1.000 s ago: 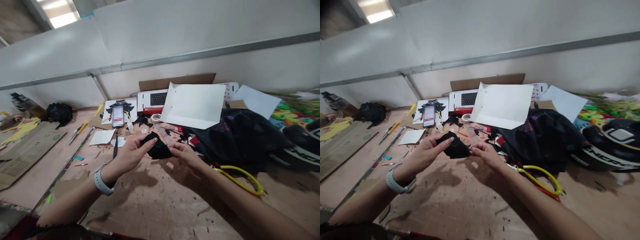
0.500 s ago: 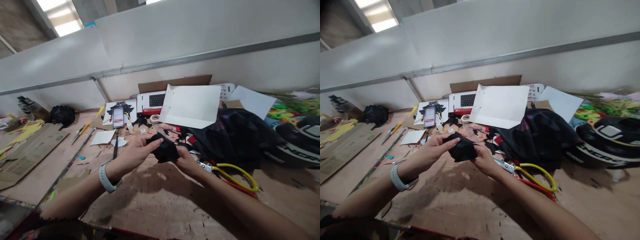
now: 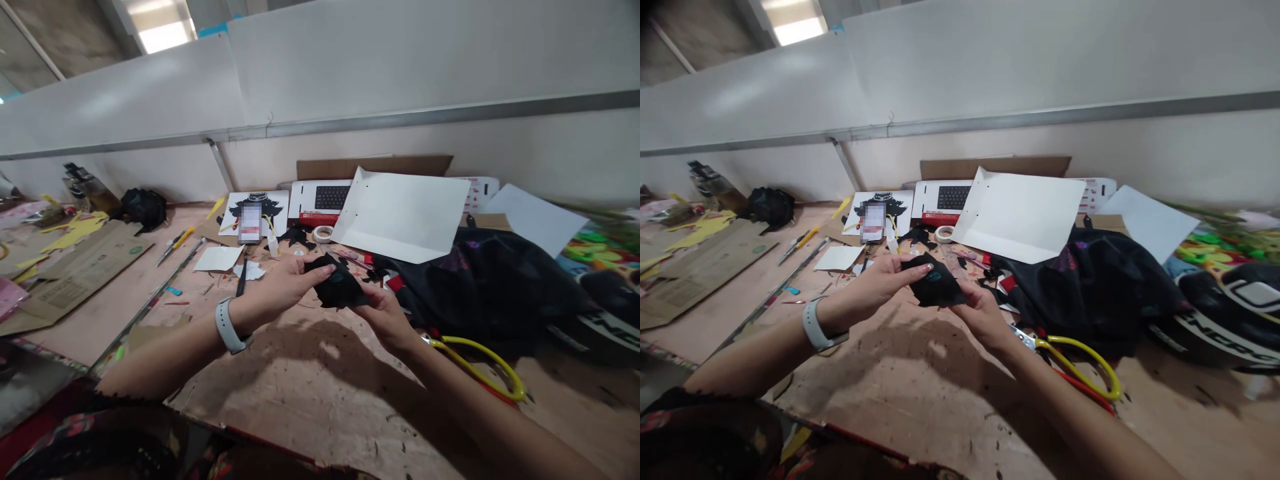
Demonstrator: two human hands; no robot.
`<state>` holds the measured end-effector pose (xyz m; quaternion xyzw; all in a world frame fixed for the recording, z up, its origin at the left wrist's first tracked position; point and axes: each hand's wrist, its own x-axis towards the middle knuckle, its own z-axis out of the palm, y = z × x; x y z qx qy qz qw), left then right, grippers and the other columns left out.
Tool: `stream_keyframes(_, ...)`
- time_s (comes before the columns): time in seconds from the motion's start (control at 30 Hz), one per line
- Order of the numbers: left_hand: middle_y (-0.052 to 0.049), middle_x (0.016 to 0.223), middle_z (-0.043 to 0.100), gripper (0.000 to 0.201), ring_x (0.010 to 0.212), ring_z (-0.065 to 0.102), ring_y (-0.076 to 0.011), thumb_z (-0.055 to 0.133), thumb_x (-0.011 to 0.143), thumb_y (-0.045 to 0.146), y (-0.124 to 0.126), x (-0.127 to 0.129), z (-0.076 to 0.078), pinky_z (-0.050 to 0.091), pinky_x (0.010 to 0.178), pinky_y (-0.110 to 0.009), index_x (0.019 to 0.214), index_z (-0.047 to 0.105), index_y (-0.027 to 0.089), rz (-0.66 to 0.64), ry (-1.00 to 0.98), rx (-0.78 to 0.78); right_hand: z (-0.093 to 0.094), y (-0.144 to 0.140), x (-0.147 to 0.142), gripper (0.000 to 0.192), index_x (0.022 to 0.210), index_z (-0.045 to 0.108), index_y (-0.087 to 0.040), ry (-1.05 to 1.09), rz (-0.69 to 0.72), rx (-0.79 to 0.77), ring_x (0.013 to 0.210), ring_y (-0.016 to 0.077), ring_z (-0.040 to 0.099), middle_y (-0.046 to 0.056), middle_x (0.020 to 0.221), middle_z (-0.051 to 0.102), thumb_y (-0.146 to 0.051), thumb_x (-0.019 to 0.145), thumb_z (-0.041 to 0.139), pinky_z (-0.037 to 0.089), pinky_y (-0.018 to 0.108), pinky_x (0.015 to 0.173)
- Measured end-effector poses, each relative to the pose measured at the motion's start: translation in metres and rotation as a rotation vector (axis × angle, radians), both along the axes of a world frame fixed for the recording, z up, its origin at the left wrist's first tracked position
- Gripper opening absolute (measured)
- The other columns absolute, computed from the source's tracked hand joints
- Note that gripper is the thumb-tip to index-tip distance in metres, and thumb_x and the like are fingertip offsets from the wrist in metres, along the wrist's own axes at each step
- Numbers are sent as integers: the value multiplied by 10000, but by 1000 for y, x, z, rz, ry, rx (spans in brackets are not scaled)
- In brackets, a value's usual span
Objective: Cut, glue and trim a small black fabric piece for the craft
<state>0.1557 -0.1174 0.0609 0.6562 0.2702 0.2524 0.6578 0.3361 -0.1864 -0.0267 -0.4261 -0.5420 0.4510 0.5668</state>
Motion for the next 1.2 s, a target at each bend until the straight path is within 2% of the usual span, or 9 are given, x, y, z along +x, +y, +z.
stream_keyframes(0.17, -51, 912, 731, 223, 878, 624, -158, 598, 880, 307, 2, -2, -3, 442, 895, -312, 971, 730, 152, -23, -1, -13, -3, 0, 1, 267, 958, 754, -225, 16, 17, -19, 832, 192, 618, 30, 886, 721, -406, 762, 754, 478, 310, 800)
stream_keyframes(0.33, -46, 937, 728, 204, 891, 625, -158, 593, 883, 291, 4, -2, -5, 440, 902, -318, 972, 725, 163, -24, -12, -11, -9, 1, 2, 179, 873, 741, -214, 67, 29, -42, 763, 149, 591, 6, 804, 692, -373, 792, 737, 459, 254, 742)
stream_keyframes(0.9, -57, 924, 727, 162, 842, 627, -150, 602, 872, 264, 10, 1, -13, 460, 870, -312, 887, 718, 151, 10, 2, -34, -7, -1, 0, 254, 837, 754, -194, 88, 30, -70, 820, 213, 631, 52, 833, 717, -436, 762, 742, 498, 344, 807)
stream_keyframes(1.07, -58, 933, 727, 157, 817, 624, -141, 604, 870, 244, 9, 1, -12, 469, 835, -292, 902, 722, 146, 5, 0, -107, -8, -1, 0, 260, 887, 761, -211, 124, 27, -69, 820, 206, 648, 44, 865, 731, -430, 747, 764, 507, 342, 819)
stream_keyframes(1.2, -51, 864, 726, 162, 777, 614, -132, 604, 873, 241, 6, 1, -11, 468, 804, -278, 877, 728, 137, 9, -17, -186, -10, 0, 0, 255, 946, 763, -240, 152, 49, -79, 879, 198, 665, 35, 934, 747, -410, 755, 765, 510, 331, 859)
